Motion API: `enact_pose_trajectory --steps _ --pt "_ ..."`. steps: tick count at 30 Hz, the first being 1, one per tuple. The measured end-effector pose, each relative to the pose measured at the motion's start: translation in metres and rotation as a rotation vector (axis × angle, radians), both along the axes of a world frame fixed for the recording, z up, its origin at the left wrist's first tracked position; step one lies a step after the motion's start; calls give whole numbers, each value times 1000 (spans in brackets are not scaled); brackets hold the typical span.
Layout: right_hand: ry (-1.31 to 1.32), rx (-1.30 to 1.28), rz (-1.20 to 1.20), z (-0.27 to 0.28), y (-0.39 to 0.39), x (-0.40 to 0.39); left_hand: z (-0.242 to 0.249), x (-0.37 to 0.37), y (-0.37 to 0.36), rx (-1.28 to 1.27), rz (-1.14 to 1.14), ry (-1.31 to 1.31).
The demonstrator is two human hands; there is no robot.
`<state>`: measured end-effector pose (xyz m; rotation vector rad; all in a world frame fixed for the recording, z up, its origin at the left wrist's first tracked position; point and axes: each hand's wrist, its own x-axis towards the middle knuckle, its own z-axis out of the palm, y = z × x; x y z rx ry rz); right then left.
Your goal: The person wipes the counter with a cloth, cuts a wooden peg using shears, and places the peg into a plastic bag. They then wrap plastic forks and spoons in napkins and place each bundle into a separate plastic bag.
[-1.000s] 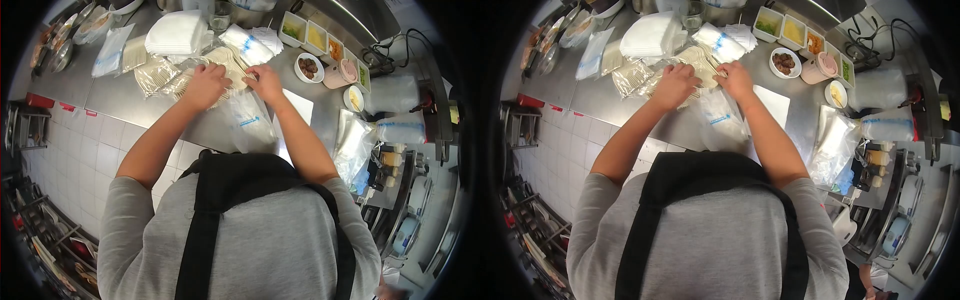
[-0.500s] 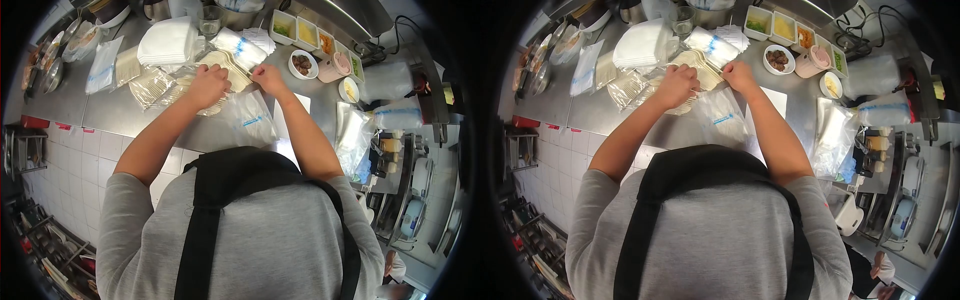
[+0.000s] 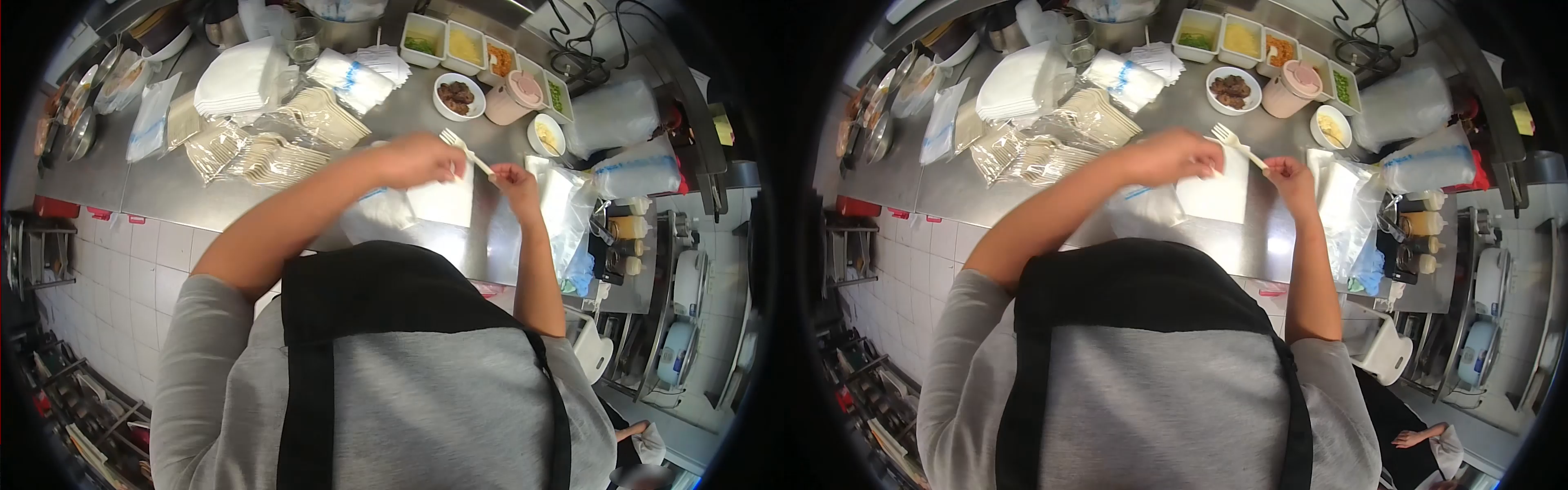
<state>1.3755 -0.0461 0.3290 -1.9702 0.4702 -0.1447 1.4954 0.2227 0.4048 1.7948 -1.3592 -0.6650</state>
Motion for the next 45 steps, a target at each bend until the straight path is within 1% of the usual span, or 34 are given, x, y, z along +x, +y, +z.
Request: enact_pose_trajectory --steps 1,2,3,4,5,7,8,9,11,13,15,16,17,18,20,22,23,24,27,29,33,35,38,39,42,44,45 --pt "6 -97 -20 1 -2 -7 -4 -17 -18 16 -18 -150" --pt "12 -193 -39 0 1 -12 -25 -28 -39 6 -82 -333" --pt "20 -289 -56 0 2 -15 -33 -39 -56 84 -92 -328" --pt "-178 -670 60 -7 -2 -16 -41 -46 -69 115 -86 -348" --pt "-224 -730 51 -4 4 -16 -49 -52 -77 148 -79 -366" --pt "-315 -844 36 -3 16 -15 -64 -66 -81 -5 10 -478" --pt "-338 -848 60 -11 12 -12 -68 -67 -79 -80 55 -544" --pt "-309 -837 72 -14 9 -7 -73 -69 -72 -114 155 -592" --pt "-238 -818 106 -22 3 -7 -67 -87 -37 -182 358 -673" --pt "-205 -756 115 -25 -4 -6 -74 -100 15 -55 594 -602" --pt "-198 -701 111 -25 -11 -7 -102 -106 70 134 744 -660" --pt "-199 -678 111 -22 -15 -9 -107 -104 91 123 782 -656" --pt "-200 -656 111 -15 -15 -11 -103 -103 98 111 823 -652" --pt "-179 -607 116 -6 -13 -15 -99 -107 98 105 854 -737" --pt "-196 -554 194 13 2 -25 -65 -110 87 81 933 -917" --pt "-193 -475 229 17 21 -30 -63 -109 69 -26 805 -814" --pt "-191 -489 267 15 26 -32 -64 -110 59 -73 738 -756" --pt "-193 -500 304 11 31 -32 -65 -111 46 -69 653 -764" --pt "-208 -573 353 3 38 -27 -77 -107 19 -45 519 -771" --pt "-245 -650 353 -3 42 -25 -78 -96 10 -4 482 -794" --pt "-206 -658 411 -10 41 -14 -81 -85 1 64 394 -777" --pt "-164 -643 428 -3 37 -2 -88 -80 -1 37 374 -873" --pt "-260 -656 431 6 32 15 -95 -80 -4 21 382 -940" --pt "-256 -666 456 3 31 21 -95 -80 -4 21 390 -954" --pt "-265 -683 491 0 30 36 -95 -80 -4 28 403 -921" --pt "-266 -671 477 7 35 33 -88 -83 -8 22 447 -870" --pt "-308 -634 511 11 36 28 -84 -83 -10 20 470 -843"
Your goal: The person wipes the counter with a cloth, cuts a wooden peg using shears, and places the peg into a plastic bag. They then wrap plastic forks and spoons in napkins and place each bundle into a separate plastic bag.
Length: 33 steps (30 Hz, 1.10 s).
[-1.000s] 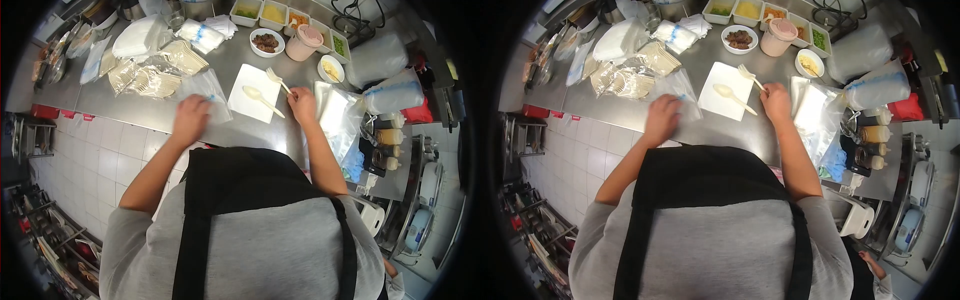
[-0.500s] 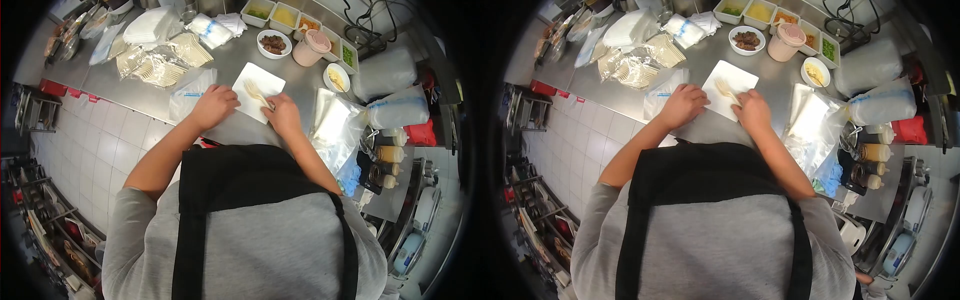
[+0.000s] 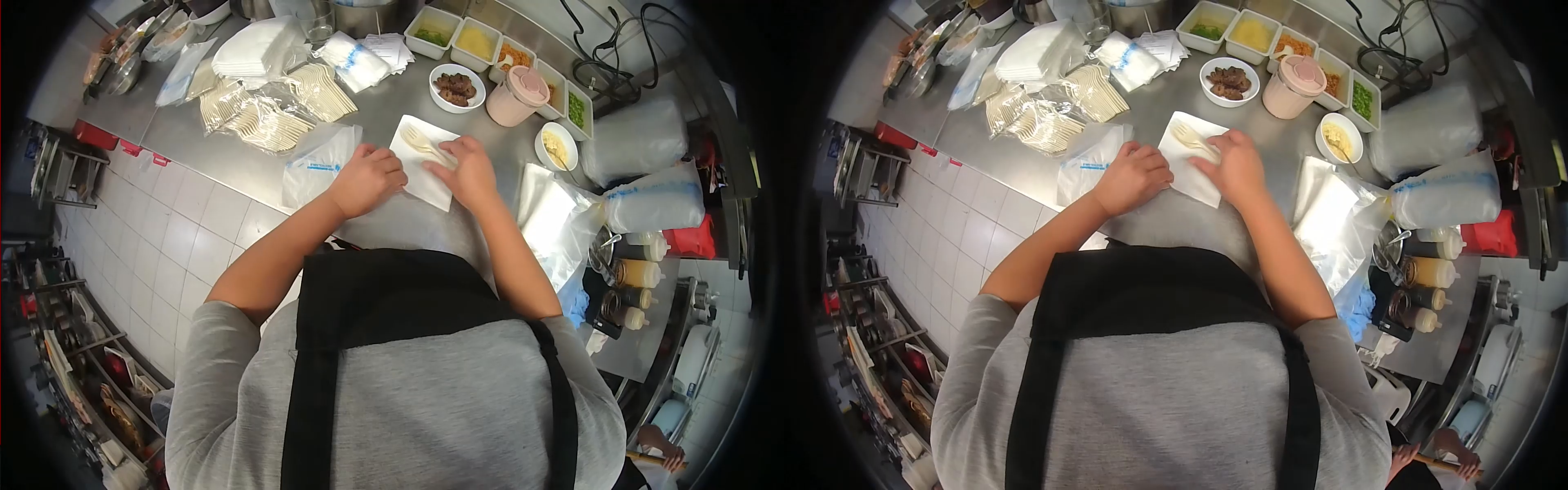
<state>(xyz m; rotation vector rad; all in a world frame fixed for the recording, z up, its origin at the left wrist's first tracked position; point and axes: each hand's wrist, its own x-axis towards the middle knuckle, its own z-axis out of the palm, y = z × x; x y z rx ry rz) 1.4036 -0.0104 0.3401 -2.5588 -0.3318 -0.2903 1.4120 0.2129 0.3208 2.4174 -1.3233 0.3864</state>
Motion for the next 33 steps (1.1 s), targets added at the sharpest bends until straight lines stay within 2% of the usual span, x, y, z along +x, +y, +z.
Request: enact_pose_trajectory --steps 3,6,9,12,15,24,27,30,33 --pt "-16 72 105 28 10 -31 19 3 -9 -84 57 196" --pt "-17 -113 179 17 3 -34 27 27 -14 -80 65 364" --pt "-77 -45 140 14 -1 -24 9 70 -28 -170 48 313" --pt "-63 -67 117 22 0 -21 17 79 -41 29 -38 217" --pt "-103 -65 103 16 0 -20 24 82 -48 218 -6 251" --pt "-101 -40 93 10 1 -16 30 76 -43 307 108 219" --pt "-104 -12 103 13 3 -14 30 76 -29 204 98 284" --pt "-114 9 77 17 1 1 12 103 -15 -251 0 475" --pt "-123 -51 28 22 -2 22 24 104 -8 -239 50 503"
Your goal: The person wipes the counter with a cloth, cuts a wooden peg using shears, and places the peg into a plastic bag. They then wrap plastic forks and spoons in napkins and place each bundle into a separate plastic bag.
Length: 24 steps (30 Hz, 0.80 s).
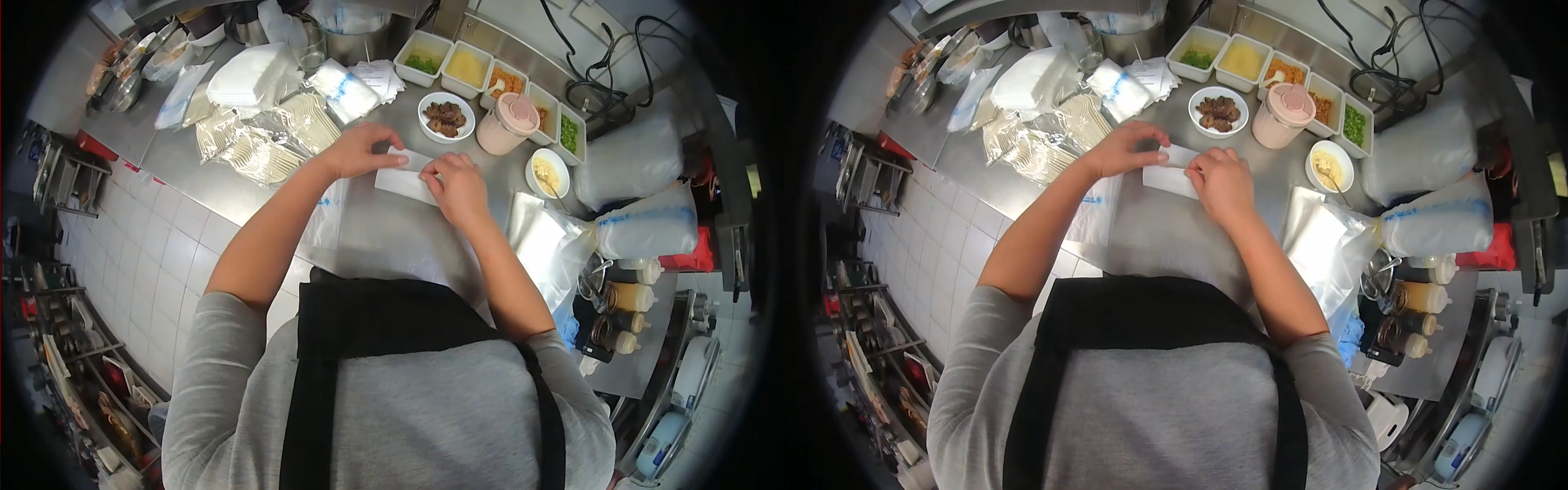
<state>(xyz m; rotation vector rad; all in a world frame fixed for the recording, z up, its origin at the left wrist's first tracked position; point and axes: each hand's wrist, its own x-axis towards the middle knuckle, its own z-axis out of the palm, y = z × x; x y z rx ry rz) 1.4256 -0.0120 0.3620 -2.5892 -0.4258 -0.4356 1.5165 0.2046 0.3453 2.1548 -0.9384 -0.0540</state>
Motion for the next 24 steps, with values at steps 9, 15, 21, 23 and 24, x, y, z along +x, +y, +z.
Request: enact_pose_trajectory --steps 9,15,21,23,24 --pt "-84 -111 -135 -55 -5 42 -26 5 -39 420 215 -171" --pt "-179 58 -11 -51 -7 39 -38 -5 -41 326 190 -254" --pt "403 120 285 -20 -26 27 -43 -43 -44 111 110 -517" --pt "522 127 299 -12 -23 17 -34 -58 -38 104 133 -493" --pt "624 137 257 -1 -20 9 -28 -67 -31 18 149 -482"
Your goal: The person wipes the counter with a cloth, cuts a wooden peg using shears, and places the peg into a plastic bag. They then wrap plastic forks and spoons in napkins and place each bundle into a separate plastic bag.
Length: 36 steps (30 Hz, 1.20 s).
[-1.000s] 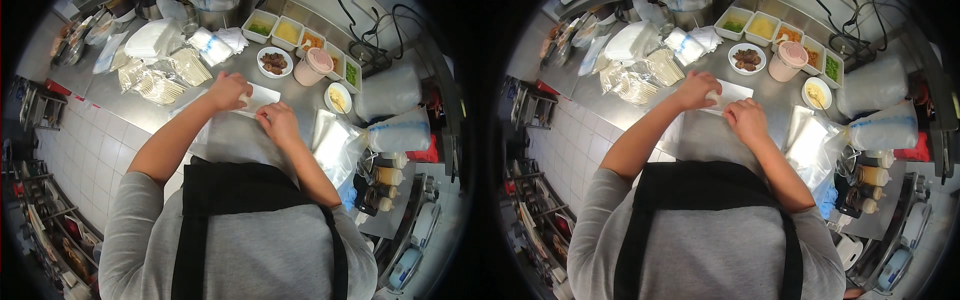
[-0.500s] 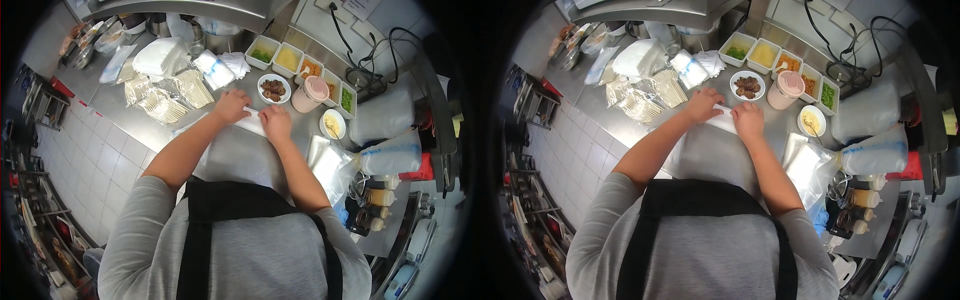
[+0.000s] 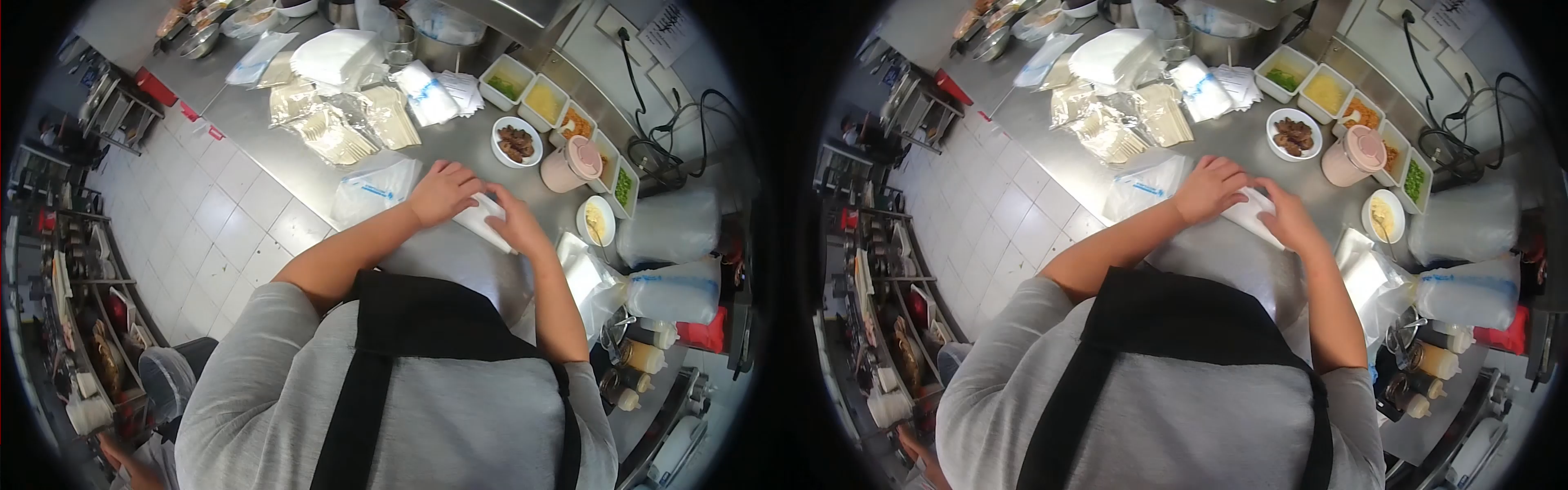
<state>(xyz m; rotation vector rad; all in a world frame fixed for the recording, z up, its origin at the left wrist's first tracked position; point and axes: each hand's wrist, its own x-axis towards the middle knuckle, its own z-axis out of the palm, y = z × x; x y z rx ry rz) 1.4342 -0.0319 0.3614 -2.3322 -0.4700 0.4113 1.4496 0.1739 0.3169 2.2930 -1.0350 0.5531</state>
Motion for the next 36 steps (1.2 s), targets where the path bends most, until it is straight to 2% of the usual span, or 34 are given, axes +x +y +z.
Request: enact_pose_trajectory --steps 3,4,5,7,10,13,14,16,18,19,22,25,26,30,32,36 --pt "-81 256 -83 -1 2 -23 9 -29 42 -244 322 -12" --pt "77 297 -157 4 2 -31 9 -38 63 -325 478 27" --pt "41 321 -157 3 0 -37 5 -45 85 -408 630 65" --pt "-31 368 -162 0 -2 -46 -17 -53 126 -339 894 108" --pt "6 240 -143 -1 -3 -53 -14 -59 147 -153 977 393" --pt "-187 200 -194 -12 4 -60 -11 -50 150 -106 873 391" --pt "-202 213 -204 -14 5 -62 -6 -48 151 -182 871 529" --pt "-236 237 -220 -13 9 -66 6 -44 156 -338 857 802" --pt "-222 251 -204 -6 14 -72 3 -44 162 -616 666 973" --pt "-219 261 -194 0 18 -73 11 -45 163 -751 562 1046" --pt "-216 175 -202 14 36 -75 24 -57 142 -1089 506 1152" --pt "-434 253 -159 10 58 -74 25 -60 122 -1095 508 1208" --pt "-471 279 -137 10 66 -71 22 -63 112 -1108 439 1210" --pt "-451 200 -131 29 82 -80 15 -79 60 -1162 184 1222" --pt "-386 269 -134 18 76 -76 37 -89 33 -1231 84 1275" --pt "-424 381 -200 -8 56 -66 33 -74 38 -1156 49 1182"
